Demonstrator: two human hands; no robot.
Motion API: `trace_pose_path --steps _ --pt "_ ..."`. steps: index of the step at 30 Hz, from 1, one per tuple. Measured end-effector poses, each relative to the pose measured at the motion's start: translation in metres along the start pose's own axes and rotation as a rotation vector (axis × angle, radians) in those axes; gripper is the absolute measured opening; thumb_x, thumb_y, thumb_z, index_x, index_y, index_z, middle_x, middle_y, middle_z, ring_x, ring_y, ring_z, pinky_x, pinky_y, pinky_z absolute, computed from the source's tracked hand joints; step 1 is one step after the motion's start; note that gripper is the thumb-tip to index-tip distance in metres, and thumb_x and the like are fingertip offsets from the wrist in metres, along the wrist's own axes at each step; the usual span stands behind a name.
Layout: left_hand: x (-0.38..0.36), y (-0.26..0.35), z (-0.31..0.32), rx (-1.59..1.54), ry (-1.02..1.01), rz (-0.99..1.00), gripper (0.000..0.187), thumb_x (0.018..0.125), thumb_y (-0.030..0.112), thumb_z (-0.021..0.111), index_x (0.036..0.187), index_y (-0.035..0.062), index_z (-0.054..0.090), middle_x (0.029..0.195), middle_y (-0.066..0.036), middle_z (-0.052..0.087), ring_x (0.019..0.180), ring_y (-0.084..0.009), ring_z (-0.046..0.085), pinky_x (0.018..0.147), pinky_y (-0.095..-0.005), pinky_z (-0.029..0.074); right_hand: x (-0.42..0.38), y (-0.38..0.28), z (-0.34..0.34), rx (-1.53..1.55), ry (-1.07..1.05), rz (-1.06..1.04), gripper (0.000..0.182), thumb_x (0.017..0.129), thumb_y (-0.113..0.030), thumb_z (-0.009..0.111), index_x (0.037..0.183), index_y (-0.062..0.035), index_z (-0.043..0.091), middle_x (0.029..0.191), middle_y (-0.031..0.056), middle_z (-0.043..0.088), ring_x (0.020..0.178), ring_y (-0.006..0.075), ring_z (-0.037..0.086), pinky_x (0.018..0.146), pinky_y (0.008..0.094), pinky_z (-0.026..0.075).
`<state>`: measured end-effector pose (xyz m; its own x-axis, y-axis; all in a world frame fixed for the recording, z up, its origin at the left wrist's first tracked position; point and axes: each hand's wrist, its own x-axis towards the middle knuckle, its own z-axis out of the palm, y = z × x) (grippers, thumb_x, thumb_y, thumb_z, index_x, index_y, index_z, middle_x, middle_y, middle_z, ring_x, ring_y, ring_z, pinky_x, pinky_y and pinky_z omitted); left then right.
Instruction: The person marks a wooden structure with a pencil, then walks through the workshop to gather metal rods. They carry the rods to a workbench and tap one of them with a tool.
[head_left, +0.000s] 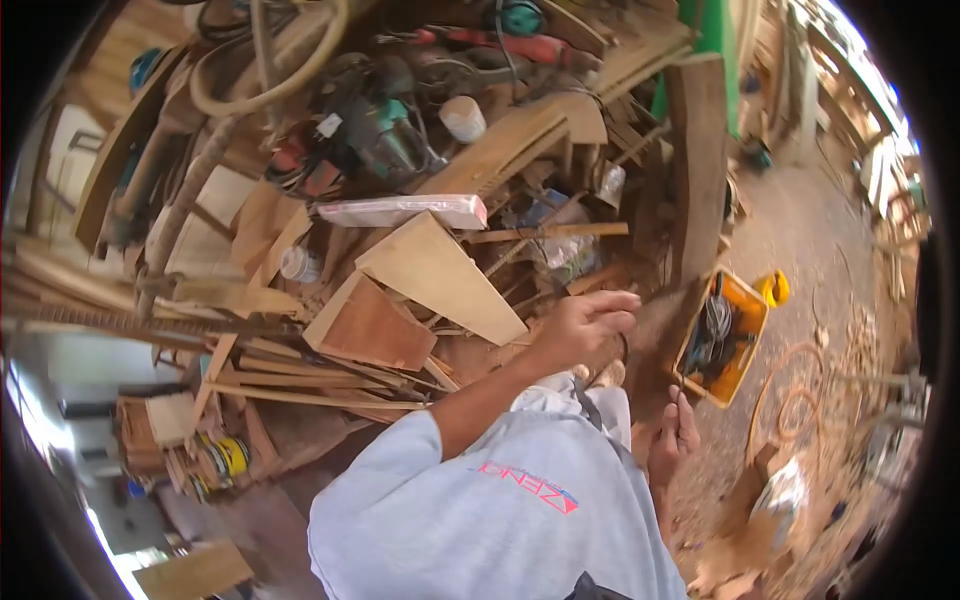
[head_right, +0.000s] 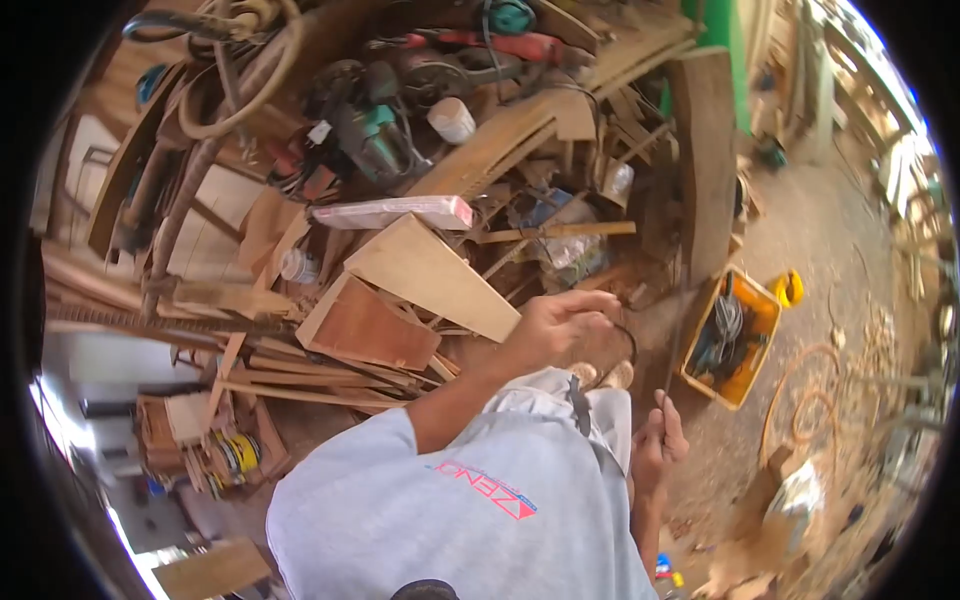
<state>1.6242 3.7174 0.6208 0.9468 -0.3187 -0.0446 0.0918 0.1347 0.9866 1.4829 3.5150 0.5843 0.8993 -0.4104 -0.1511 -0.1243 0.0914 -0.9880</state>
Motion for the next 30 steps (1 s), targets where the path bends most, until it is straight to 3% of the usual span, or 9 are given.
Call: trace_pose_path --steps 2,4,6,8,11,20,25,28,30 --pt "-0.004 0.007 -0.026 0.005 0.11 -0.029 0.031 0.094 0.017 0.06 0.12 -0.0005 0.06 0.11 -0.007 0.065 0.097 -0.0124 0.06 0.087 -0.027 0.048 0.031 -0.008 -0.01 0.024 -0.064 -0.022 0.028 0.095 -0.005 0.053 0.121 0.0015 0.061 0.068 -0.001 0.058 0.053 0.004 0.046 0.045 0.0212 0.038" --pt "-0.008 0.008 -0.024 0.0 0.206 -0.088 0.034 0.095 0.019 0.059 0.123 -0.0013 0.058 0.11 -0.008 0.065 0.098 -0.0135 0.06 0.087 -0.0279 0.049 0.053 -0.031 -0.016 -0.323 -0.201 -0.117 0.028 0.095 -0.005 0.052 0.122 -0.0003 0.062 0.065 -0.001 0.058 0.049 0.0039 0.045 0.045 0.0227 0.039" --pt "-0.009 0.007 -0.006 -0.241 0.243 -0.116 0.043 0.097 0.022 0.056 0.131 -0.0033 0.048 0.109 -0.011 0.065 0.098 -0.0165 0.061 0.086 -0.0291 0.049 0.068 -0.037 -0.015 -0.37 -0.333 -0.162 0.029 0.096 -0.008 0.053 0.123 -0.0006 0.061 0.06 -0.0035 0.05 0.048 0.003 0.04 0.044 0.0212 0.034" --pt "-0.008 0.012 0.021 -0.339 0.248 -0.101 0.041 0.099 0.024 0.052 0.129 -0.0037 0.046 0.102 -0.013 0.066 0.091 -0.0189 0.063 0.083 -0.029 0.05 0.079 -0.04 -0.003 -0.478 -0.676 -0.386 0.027 0.094 -0.006 0.054 0.119 0.0011 0.063 0.055 -0.0028 0.049 0.047 0.0043 0.043 0.045 0.0222 0.036" --pt "-0.004 0.012 0.033 -0.42 0.402 0.017 0.018 0.098 0.017 0.052 0.106 0.0012 0.054 0.083 -0.012 0.066 0.079 -0.0183 0.065 0.075 -0.029 0.052 0.092 -0.04 0.013 -0.399 -0.726 -0.155 0.025 0.091 -0.001 0.057 0.114 0.0009 0.065 0.058 0.0002 0.051 0.048 0.0064 0.046 0.046 0.024 0.039" --pt "-0.007 0.038 -0.007 -0.248 0.45 0.066 0.01 0.096 0.008 0.054 0.103 0.0006 0.055 0.087 -0.011 0.066 0.081 -0.0173 0.065 0.073 -0.0276 0.052 0.11 -0.018 0.062 -0.186 -0.857 -0.039 0.029 0.09 0.001 0.055 0.118 0.0011 0.063 0.061 0.0007 0.054 0.05 0.0064 0.048 0.047 0.0235 0.04" --pt "-0.044 0.08 -0.117 0.168 0.816 0.07 0.038 0.094 0.032 0.059 0.115 0.0012 0.058 0.095 -0.007 0.066 0.086 -0.0161 0.063 0.078 -0.0305 0.052 0.136 -0.04 0.098 -0.367 -0.798 -0.39 0.015 0.088 -0.008 0.064 0.096 0.0038 0.064 0.059 0.0066 0.052 0.049 0.01 0.046 0.047 0.0259 0.041" --pt "-0.056 0.1 -0.237 -0.194 1.249 0.409 0.016 0.095 0.016 0.056 0.102 0.0027 0.059 0.082 -0.006 0.061 0.073 -0.0174 0.059 0.071 -0.0347 0.053 0.155 -0.069 0.137 -0.504 -0.839 -0.543 0.023 0.083 -0.017 0.072 0.086 0.001 0.057 0.056 0.0079 0.046 0.046 0.0173 0.045 0.048 0.0298 0.042" --pt "-0.056 0.094 -0.328 -0.285 1.519 0.191 0.021 0.089 0.019 0.061 0.105 0.0065 0.056 0.101 -0.01 0.06 0.09 -0.0199 0.058 0.082 -0.0377 0.049 0.156 -0.092 0.187 -0.608 -0.885 -0.412 0.037 0.078 -0.023 0.077 0.086 -0.0003 0.05 0.067 0.0116 0.051 0.057 0.0279 0.052 0.057 0.0365 0.046"
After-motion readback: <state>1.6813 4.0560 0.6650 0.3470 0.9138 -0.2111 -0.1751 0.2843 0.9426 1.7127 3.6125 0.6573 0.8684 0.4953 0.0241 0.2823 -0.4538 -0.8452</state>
